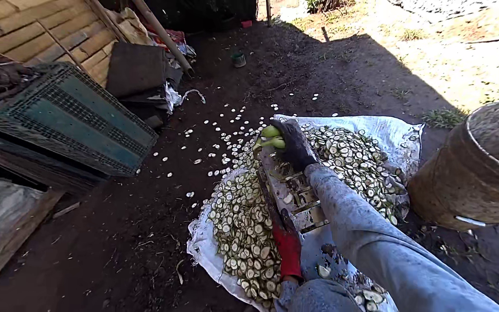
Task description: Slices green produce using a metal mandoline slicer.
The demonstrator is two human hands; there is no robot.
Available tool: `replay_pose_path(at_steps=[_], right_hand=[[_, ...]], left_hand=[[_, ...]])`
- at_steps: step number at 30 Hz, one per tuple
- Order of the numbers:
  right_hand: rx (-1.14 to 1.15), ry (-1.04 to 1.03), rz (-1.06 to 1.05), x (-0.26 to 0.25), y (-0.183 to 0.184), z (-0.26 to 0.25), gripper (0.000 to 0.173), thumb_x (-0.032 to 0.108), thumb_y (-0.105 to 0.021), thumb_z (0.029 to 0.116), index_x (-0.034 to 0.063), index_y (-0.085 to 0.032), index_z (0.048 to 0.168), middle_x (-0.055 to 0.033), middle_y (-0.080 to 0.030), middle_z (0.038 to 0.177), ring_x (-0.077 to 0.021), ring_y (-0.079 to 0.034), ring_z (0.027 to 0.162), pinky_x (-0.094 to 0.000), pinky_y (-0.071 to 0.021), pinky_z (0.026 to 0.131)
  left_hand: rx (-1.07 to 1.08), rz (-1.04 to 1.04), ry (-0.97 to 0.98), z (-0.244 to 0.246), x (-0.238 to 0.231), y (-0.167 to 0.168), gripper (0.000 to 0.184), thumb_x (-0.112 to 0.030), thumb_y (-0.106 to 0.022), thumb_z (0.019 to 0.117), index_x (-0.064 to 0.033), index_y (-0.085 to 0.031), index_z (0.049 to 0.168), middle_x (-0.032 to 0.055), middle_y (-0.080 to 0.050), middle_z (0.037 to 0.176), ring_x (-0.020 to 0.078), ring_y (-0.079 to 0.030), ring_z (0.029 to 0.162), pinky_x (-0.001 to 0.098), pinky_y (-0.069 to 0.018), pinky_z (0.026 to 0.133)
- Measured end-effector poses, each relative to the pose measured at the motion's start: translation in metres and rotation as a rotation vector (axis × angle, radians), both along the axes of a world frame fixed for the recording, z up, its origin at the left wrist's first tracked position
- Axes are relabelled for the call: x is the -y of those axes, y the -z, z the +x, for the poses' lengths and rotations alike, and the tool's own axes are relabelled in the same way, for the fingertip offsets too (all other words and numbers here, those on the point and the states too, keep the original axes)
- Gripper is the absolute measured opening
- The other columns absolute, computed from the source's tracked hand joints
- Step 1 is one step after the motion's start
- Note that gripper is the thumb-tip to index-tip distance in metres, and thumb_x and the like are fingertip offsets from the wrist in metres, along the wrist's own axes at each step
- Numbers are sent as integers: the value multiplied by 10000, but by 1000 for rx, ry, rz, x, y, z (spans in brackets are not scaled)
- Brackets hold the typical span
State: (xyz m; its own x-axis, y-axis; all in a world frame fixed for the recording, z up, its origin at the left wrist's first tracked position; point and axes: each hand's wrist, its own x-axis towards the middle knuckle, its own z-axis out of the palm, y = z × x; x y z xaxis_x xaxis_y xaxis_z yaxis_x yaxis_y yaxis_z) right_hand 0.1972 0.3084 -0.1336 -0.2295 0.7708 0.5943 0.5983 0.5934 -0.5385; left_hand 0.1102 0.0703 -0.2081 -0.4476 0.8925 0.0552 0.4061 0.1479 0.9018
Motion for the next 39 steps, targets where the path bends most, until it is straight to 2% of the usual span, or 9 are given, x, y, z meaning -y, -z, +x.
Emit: replay_pose_path(at_steps=[3, 6, 12, 18, 21, 28, 32, 36, 39], right_hand=[[-44, -62, -27, 42, 5, 8, 944, 53, -867, 712, 147, -430, 1543, -208, -557, 1410, -385, -555, 1290, -562, -483, 1056], [-73, -201, -9, 107, 28, 31, 890, 131, -882, 676, 94, -507, 1482, -173, -569, 1429, -346, -531, 1332, -533, -440, 1122], [214, -96, -5, 143, -8, 19, 778, 184, -887, 648, 186, -630, 1382, -200, -569, 1423, -404, -555, 1288, -594, -471, 1015], [231, 10, 146, 221, 15, 48, 520, 187, -787, 736, 120, -692, 1243, -166, -711, 1174, -388, -673, 1108, -553, -551, 919], [151, 17, 262, 270, 31, 72, 365, 345, -643, 880, 174, -596, 1198, -76, -704, 1098, -250, -666, 1076, -386, -533, 971], [273, -53, 136, 91, 5, 27, 690, 142, -884, 629, 49, -651, 1272, -227, -662, 1249, -434, -630, 1169, -592, -514, 956], [332, 77, 11, 29, -11, -1, 692, 137, -849, 722, 110, -598, 1366, -192, -629, 1315, -388, -601, 1224, -565, -498, 993], [229, 73, 54, 146, 9, 30, 682, 113, -879, 587, 65, -673, 1235, -183, -673, 1248, -406, -626, 1186, -586, -517, 967], [161, 65, 159, 251, 34, 55, 370, 353, -687, 819, 110, -662, 1098, -118, -720, 1061, -313, -683, 1027, -460, -556, 884]], left_hand=[[-188, 103, -76, -10, -4, -2, 650, -268, -545, 1033, 49, -341, 1563, 286, -502, 1489, 401, -523, 1362, 508, -418, 1137], [113, 359, 57, -19, -12, -25, 626, -163, -459, 1059, 93, -226, 1580, 282, -299, 1623, 289, -329, 1512, 368, -289, 1241], [253, 429, 186, -8, -13, -52, 401, -99, -456, 1047, 68, -548, 1400, 201, -598, 1402, 175, -560, 1316, 305, -420, 1136], [432, 503, -89, -23, -4, -28, 485, -169, -309, 1085, 143, -440, 1432, 268, -513, 1454, 241, -522, 1342, 330, -414, 1143], [300, 128, -67, -19, -1, -5, 494, -144, -358, 1108, 105, -344, 1533, 292, -412, 1561, 320, -415, 1463, 394, -308, 1222], [261, -37, -74, 3, 0, 3, 432, -145, -411, 1105, 101, -485, 1453, 281, -557, 1438, 324, -539, 1359, 423, -381, 1174], [148, -45, -53, -1, -2, 3, 445, -218, -448, 1105, 29, -515, 1469, 222, -624, 1386, 299, -614, 1280, 452, -450, 1117], [72, -182, -17, -1, -4, -12, 490, -261, -428, 1112, 9, -450, 1521, 233, -586, 1430, 345, -584, 1315, 504, -426, 1129], [35, -133, -61, 7, -4, -5, 484, -226, -423, 1104, 28, -447, 1516, 241, -568, 1451, 355, -564, 1344, 499, -428, 1135]])
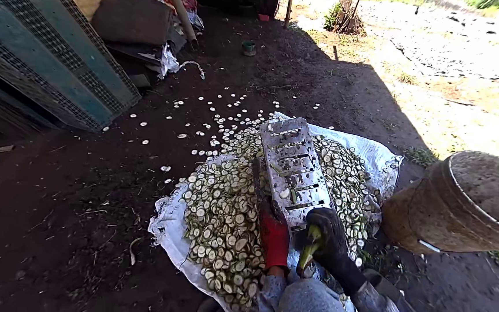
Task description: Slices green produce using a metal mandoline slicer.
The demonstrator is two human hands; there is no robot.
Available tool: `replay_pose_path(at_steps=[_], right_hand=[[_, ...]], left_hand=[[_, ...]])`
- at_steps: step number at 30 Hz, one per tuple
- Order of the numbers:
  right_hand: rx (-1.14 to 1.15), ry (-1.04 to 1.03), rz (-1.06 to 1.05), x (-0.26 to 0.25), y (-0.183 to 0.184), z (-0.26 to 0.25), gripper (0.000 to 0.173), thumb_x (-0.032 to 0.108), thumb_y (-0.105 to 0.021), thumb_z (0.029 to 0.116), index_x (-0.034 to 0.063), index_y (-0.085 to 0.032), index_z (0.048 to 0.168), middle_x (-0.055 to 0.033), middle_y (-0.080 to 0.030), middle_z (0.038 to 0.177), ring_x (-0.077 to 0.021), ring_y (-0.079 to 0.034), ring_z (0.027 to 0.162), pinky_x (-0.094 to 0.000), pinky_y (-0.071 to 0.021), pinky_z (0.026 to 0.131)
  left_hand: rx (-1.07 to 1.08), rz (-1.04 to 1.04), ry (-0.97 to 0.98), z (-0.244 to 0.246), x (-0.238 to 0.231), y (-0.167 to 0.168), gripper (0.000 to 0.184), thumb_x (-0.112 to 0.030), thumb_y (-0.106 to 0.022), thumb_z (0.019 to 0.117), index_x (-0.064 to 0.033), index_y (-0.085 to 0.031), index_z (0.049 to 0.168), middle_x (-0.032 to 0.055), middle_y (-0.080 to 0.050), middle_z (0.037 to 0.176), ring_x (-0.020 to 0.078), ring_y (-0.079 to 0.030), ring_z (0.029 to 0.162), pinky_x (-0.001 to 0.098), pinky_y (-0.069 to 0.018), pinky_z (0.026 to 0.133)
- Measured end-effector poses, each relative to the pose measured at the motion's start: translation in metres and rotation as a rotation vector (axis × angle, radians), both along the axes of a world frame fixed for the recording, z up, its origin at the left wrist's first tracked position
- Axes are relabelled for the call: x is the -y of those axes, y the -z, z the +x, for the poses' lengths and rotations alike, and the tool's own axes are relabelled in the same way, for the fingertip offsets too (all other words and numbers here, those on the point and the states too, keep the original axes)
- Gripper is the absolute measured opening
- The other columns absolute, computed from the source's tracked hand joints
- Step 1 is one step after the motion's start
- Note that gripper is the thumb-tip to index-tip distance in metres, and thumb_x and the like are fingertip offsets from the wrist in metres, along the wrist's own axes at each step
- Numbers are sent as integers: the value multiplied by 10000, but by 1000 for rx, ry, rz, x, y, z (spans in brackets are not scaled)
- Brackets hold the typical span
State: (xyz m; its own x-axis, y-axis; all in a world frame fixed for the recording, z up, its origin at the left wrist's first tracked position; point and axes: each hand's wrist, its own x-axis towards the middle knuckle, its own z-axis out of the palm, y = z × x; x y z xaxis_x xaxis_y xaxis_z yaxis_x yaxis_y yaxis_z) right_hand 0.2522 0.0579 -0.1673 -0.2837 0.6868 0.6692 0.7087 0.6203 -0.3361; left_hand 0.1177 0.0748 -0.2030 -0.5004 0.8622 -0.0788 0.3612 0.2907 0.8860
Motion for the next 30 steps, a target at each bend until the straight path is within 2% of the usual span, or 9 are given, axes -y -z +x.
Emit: replay_pose_path(at_steps=[2, 6, 11, 14, 19, 21, 24, 26, 30], right_hand=[[1, -30, 40, -2, 0, -5, 339, 369, -670, 845, 139, -639, 1092, -90, -720, 1046, -271, -682, 1014, -412, -552, 886], [-39, -75, -120, -131, -15, -36, 615, 90, -858, 599, -12, -679, 1178, -229, -682, 1169, -434, -642, 1105, -598, -519, 904], [32, 90, -224, -276, -51, -71, 730, 106, -862, 678, 32, -571, 1343, -236, -612, 1297, -403, -574, 1245, -545, -462, 1053], [9, 47, -170, -212, -38, -52, 731, 85, -869, 620, 33, -597, 1296, -225, -625, 1259, -404, -598, 1197, -559, -508, 989], [-208, -81, -29, -1, 24, 15, 242, 339, -608, 990, 127, -620, 1105, -63, -697, 1077, -183, -652, 1103, -362, -519, 1011], [-196, -127, -39, 7, 24, 17, 229, 358, -584, 1002, 167, -574, 1129, -30, -683, 1085, -147, -633, 1138, -334, -485, 1056], [-170, -134, -71, -84, 14, -8, 383, 164, -750, 782, -47, -652, 1085, -221, -696, 1082, -366, -661, 1047, -529, -511, 964], [-133, -120, -170, -171, -2, -31, 700, 171, -837, 588, -67, -594, 1200, -269, -645, 1178, -433, -611, 1111, -590, -476, 989], [-14, 104, -250, -270, -39, -67, 795, 114, -888, 634, 20, -551, 1348, -245, -590, 1329, -414, -547, 1272, -544, -428, 1098]], left_hand=[[8, 2, 7, 3, 1, 2, 488, -199, -441, 1095, 38, -433, 1521, 251, -561, 1455, 364, -553, 1354, 499, -415, 1145], [51, -17, 9, 6, 2, 5, 492, -220, -450, 1099, 13, -430, 1531, 232, -551, 1471, 335, -549, 1359, 482, -413, 1150], [20, -33, 10, -1, -1, -1, 470, -229, -420, 1111, -5, -456, 1523, 213, -572, 1457, 312, -569, 1342, 456, -423, 1148], [-4, -32, 19, -2, 1, -1, 472, -243, -425, 1107, -7, -472, 1513, 211, -586, 1442, 316, -576, 1336, 470, -425, 1146], [-20, 39, -3, -1, 1, 3, 483, -240, -439, 1097, 11, -463, 1510, 215, -585, 1440, 331, -584, 1325, 487, -456, 1116], [-31, 39, -13, -1, 1, 3, 482, -229, -452, 1091, 28, -471, 1499, 233, -587, 1431, 342, -587, 1320, 487, -451, 1121], [-29, 2, -1, -1, 1, 3, 473, -247, -439, 1100, 10, -488, 1494, 223, -586, 1436, 342, -592, 1314, 500, -451, 1119], [-11, 16, 1, -1, -1, 4, 485, -253, -415, 1108, -8, -457, 1524, 200, -568, 1470, 320, -574, 1343, 480, -440, 1135], [9, -8, 13, -6, -3, -1, 477, -244, -426, 1108, -3, -460, 1519, 210, -589, 1438, 307, -592, 1318, 456, -450, 1125]])
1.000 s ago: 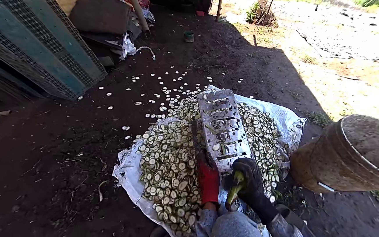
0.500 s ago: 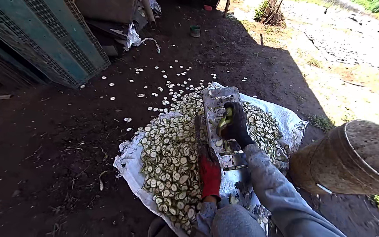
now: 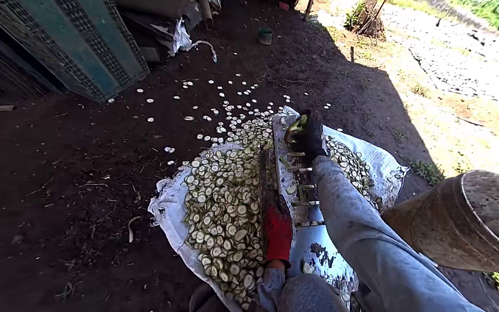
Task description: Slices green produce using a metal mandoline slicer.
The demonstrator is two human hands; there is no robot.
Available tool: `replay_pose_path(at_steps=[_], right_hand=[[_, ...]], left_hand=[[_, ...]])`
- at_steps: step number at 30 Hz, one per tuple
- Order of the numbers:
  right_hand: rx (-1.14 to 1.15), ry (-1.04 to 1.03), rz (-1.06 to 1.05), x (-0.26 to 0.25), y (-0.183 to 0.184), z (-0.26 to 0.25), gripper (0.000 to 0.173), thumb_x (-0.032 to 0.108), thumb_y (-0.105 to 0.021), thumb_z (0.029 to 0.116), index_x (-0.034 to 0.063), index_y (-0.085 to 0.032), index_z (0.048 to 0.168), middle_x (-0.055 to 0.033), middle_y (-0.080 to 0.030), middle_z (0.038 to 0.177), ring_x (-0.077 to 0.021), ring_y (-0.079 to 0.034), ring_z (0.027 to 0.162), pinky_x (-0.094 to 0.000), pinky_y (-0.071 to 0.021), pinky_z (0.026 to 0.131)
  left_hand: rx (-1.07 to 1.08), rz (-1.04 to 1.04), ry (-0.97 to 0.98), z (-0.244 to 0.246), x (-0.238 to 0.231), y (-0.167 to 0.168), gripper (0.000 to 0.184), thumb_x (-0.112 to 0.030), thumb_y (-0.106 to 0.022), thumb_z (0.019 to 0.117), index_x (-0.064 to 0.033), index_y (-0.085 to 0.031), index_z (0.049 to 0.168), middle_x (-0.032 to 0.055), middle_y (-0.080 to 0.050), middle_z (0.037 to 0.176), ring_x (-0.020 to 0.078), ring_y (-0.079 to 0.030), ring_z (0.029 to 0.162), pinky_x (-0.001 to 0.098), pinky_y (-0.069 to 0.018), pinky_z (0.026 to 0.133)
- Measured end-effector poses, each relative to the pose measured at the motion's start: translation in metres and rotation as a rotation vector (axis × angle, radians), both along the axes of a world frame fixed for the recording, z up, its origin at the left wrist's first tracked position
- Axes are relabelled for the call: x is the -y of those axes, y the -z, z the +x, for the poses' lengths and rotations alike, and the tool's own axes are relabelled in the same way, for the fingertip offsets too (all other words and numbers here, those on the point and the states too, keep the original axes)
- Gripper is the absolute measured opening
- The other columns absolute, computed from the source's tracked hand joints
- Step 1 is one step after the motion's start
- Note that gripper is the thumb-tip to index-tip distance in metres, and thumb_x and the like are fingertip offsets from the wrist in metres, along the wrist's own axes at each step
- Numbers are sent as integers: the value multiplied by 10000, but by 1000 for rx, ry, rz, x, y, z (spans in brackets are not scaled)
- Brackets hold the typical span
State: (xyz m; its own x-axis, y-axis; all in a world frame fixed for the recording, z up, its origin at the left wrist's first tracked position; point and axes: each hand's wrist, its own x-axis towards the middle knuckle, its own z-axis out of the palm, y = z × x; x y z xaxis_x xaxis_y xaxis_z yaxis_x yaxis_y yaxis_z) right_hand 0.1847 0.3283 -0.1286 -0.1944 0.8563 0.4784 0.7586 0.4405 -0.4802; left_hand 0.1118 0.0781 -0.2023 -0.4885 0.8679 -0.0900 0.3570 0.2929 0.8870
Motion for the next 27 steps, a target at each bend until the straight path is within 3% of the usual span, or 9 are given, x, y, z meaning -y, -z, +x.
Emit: replay_pose_path(at_steps=[3, 7, 9, 11, 14, 16, 19, 22, 27], right_hand=[[-12, -78, 26, 60, 7, 19, 767, 82, -868, 595, 29, -565, 1298, -238, -607, 1273, -416, -589, 1190, -585, -491, 994], [-274, -139, 152, 239, 67, 82, 341, 297, -726, 890, 29, -662, 1091, -141, -706, 1058, -259, -672, 1029, -458, -549, 939], [-279, -211, 162, 283, 77, 92, 265, 382, -609, 997, 144, -585, 1110, -39, -680, 1077, -148, -642, 1122, -352, -507, 1043], [-230, -241, 173, 258, 71, 86, 276, 312, -637, 961, 85, -589, 1110, -92, -694, 1099, -215, -634, 1186, -427, -443, 1128], [-70, -242, 93, 145, 48, 52, 596, 162, -822, 644, -39, -615, 1165, -231, -647, 1270, -427, -512, 1339, -602, -311, 1181], [53, -182, -39, 73, 26, 27, 745, 151, -859, 647, -3, -551, 1307, -233, -540, 1433, -431, -356, 1466, -620, -165, 1233], [124, -50, -88, 33, 10, 8, 754, 120, -859, 662, 47, -539, 1340, -220, -544, 1423, -386, -419, 1429, -592, -170, 1239], [69, -108, -36, 122, 24, 32, 768, 148, -874, 664, 38, -537, 1346, -201, -538, 1438, -364, -397, 1452, -585, -117, 1263], [-63, -78, 136, 291, 73, 89, 299, 380, -530, 1015, 123, -592, 1156, -132, -676, 1306, -299, -512, 1400, -623, -230, 1222]], left_hand=[[13, 23, 9, 0, 0, 2, 477, -239, -425, 1106, 10, -469, 1510, 211, -562, 1470, 304, -562, 1356, 448, -423, 1154], [-17, 36, 3, 2, 3, 4, 478, -253, -419, 1106, 2, -478, 1506, 207, -568, 1466, 317, -566, 1349, 476, -436, 1138], [-43, 49, -17, 4, 0, 6, 484, -245, -430, 1100, 20, -474, 1503, 218, -560, 1472, 328, -558, 1358, 477, -429, 1144], [-56, 13, -12, 6, 3, 6, 489, -255, -416, 1107, 16, -462, 1511, 218, -574, 1454, 340, -579, 1332, 487, -452, 1118], [-32, 20, -6, 3, 1, 4, 479, -250, -411, 1112, 6, -463, 1513, 213, -583, 1446, 331, -579, 1332, 475, -443, 1129], [-13, 56, -4, 1, -1, 7, 470, -240, -408, 1112, 6, -469, 1509, 215, -577, 1452, 313, -573, 1341, 452, -430, 1144], [-7, 62, 15, -1, -1, 9, 469, -238, -399, 1115, 0, -464, 1514, 211, -577, 1450, 296, -579, 1333, 430, -435, 1143], [-5, 54, 23, -3, -1, 5, 472, -237, -401, 1113, 11, -462, 1510, 222, -587, 1433, 312, -585, 1321, 448, -439, 1135], [-57, 18, -4, 1, -1, 7, 483, -252, -412, 1107, 1, -457, 1516, 231, -615, 1390, 341, -614, 1279, 492, -462, 1103]])
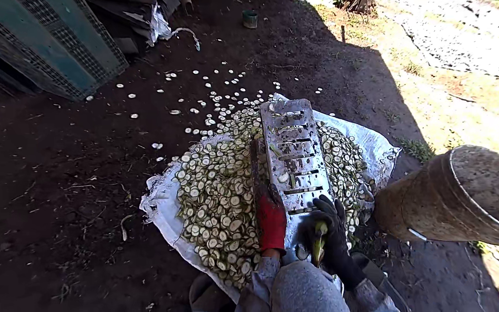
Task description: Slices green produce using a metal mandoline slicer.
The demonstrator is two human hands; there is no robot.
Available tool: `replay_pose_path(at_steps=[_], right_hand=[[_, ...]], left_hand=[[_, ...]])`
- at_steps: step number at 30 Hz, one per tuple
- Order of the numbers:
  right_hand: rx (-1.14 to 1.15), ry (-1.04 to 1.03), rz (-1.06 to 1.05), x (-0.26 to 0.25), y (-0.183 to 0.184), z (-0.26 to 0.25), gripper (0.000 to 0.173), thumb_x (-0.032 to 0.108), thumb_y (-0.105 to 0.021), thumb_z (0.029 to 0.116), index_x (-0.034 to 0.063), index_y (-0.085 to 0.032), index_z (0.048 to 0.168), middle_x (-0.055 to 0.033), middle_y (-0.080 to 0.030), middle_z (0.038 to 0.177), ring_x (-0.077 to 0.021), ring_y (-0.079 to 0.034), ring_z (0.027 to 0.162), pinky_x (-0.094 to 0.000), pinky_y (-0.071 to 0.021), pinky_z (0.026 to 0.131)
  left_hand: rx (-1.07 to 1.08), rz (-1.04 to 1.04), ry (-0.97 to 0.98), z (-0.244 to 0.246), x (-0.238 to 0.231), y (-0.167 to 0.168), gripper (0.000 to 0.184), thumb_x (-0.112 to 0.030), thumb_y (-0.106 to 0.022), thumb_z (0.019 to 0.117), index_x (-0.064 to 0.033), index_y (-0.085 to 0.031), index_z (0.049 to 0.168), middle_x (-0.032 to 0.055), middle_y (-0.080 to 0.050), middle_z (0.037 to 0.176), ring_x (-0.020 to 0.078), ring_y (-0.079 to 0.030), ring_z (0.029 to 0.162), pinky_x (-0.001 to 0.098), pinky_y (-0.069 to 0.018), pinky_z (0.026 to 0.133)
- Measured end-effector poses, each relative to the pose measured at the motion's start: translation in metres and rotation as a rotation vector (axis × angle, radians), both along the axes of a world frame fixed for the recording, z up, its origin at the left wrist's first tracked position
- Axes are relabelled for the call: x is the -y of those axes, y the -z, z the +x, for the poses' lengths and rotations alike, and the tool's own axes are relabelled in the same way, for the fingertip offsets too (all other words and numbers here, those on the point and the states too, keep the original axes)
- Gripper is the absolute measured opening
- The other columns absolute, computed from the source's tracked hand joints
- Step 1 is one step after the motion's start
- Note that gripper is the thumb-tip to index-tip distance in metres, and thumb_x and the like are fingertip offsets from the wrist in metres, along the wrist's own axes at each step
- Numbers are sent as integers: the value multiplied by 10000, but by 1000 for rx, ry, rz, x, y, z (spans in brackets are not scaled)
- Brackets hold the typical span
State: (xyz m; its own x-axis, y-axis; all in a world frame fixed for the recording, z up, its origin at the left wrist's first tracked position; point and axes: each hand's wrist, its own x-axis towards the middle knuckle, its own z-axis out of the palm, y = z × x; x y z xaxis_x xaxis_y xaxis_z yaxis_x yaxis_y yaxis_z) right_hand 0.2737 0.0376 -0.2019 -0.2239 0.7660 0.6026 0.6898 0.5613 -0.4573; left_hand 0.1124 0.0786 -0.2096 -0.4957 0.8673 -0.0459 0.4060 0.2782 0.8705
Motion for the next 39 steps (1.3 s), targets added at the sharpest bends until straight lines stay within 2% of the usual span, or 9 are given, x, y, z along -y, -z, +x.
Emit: replay_pose_path(at_steps=[4, 10, 14, 18, 23, 28, 32, 36, 39], right_hand=[[137, -85, -99, -97, -20, -21, 502, 223, -778, 769, 44, -652, 1220, -175, -568, 1461, -367, -372, 1491, -713, -113, 1200], [287, 29, -244, -257, -60, -75, 740, 189, -768, 800, 129, -486, 1482, -132, -410, 1604, -350, -224, 1556, -738, 6, 1191], [217, -30, -154, -138, -37, -41, 656, 168, -759, 761, 120, -564, 1386, -89, -447, 1583, -276, -207, 1569, -683, 8, 1235], [212, 28, -113, 6, -9, 2, 514, 369, -493, 997, 146, -534, 1459, -121, -527, 1529, -327, -383, 1497, -725, -126, 1201], [297, -47, -178, -111, -27, -20, 876, 249, -735, 812, 101, -360, 1589, -79, -355, 1655, -341, -167, 1577, -735, 25, 1189], [348, 106, -254, -250, -56, -62, 832, 346, -660, 921, 193, -259, 1634, -89, -279, 1686, -346, -82, 1590, -700, 80, 1206], [244, 2, -151, -155, -33, -36, 757, 208, -653, 885, 142, -376, 1586, -75, -290, 1684, -289, -99, 1594, -699, 72, 1215], [258, 102, -199, 15, -6, 10, 615, 347, -497, 977, 101, -459, 1539, -113, -455, 1591, -360, -317, 1526, -734, -98, 1202], [337, 142, -206, 2, -13, 7, 704, 357, -507, 962, 38, -374, 1574, -201, -381, 1618, -409, -279, 1532, -737, -99, 1187]], left_hand=[[-17, -28, 21, 3, 2, 1, 486, -249, -406, 1112, 11, -442, 1521, 240, -605, 1398, 347, -609, 1286, 489, -456, 1110], [61, 26, 27, -3, -1, 1, 476, -219, -387, 1118, 16, -431, 1529, 237, -580, 1432, 313, -583, 1320, 436, -434, 1137], [69, 52, 26, -3, 1, 1, 471, -202, -396, 1113, 39, -442, 1515, 249, -561, 1452, 313, -570, 1336, 429, -425, 1147], [35, 54, 15, 2, 2, 4, 483, -191, -396, 1105, 44, -420, 1527, 245, -527, 1493, 319, -527, 1390, 434, -387, 1184], [35, 30, 27, 5, 4, 5, 485, -188, -378, 1114, 47, -397, 1538, 244, -501, 1517, 318, -506, 1408, 429, -369, 1194], [76, 63, 35, 1, 1, 2, 479, -200, -367, 1123, 53, -411, 1527, 246, -524, 1494, 306, -524, 1391, 413, -390, 1178], [80, 67, 38, 0, 3, 0, 477, -197, -373, 1118, 51, -423, 1522, 249, -540, 1475, 306, -542, 1369, 420, -402, 1166], [31, 47, 33, 1, 4, 0, 476, -189, -390, 1111, 55, -427, 1517, 247, -535, 1483, 317, -522, 1395, 426, -381, 1187], [29, 1, 26, 4, 5, -4, 481, -181, -387, 1111, 53, -407, 1530, 255, -521, 1494, 330, -511, 1403, 442, -368, 1192]])
